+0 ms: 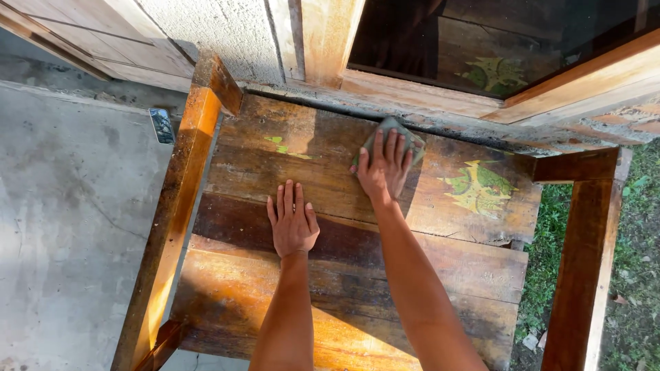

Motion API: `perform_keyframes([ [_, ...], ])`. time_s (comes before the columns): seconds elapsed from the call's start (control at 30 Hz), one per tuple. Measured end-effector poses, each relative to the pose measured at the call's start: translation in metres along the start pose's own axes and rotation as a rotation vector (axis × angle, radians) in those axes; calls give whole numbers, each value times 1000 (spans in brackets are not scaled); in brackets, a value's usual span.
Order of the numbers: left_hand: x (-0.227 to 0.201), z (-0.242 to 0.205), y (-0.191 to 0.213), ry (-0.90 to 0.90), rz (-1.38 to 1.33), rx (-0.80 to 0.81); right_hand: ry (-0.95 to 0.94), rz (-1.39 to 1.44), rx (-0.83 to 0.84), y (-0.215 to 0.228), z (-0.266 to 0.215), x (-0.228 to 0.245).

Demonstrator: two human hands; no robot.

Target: Sand the wooden surface of a bench using sandpaper to smooth the material.

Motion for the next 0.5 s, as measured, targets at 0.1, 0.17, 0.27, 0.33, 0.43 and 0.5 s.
perform_keyframes([
  [0.1,1,2,0,-8,1,1,236,-69,-3,-8,-8,22],
  [0.17,0,0,2,-6,7,7,397,-11,37,15,-25,39],
  [0.27,1,1,0,-13,17,8,646,117,150,27,-38,45],
  [0.33,2,2,-2,-19,24,6,735,188,226,23,-34,30],
  [0.43,4,1,-3,-18,19,3,349,34,171,8,-11,-13],
  [0.5,2,1,-3,-2,21,13,-212,4,24,-5,5,-48],
])
Point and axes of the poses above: each hand's wrist, its own z-axis towards the middle knuckle, its own y-axis out of the back of the hand, x = y × z, the point moved 1 cm from there along z, towards the middle knuckle, and after that the axes turned 14 degrees about -z, right-handed, at the moved point
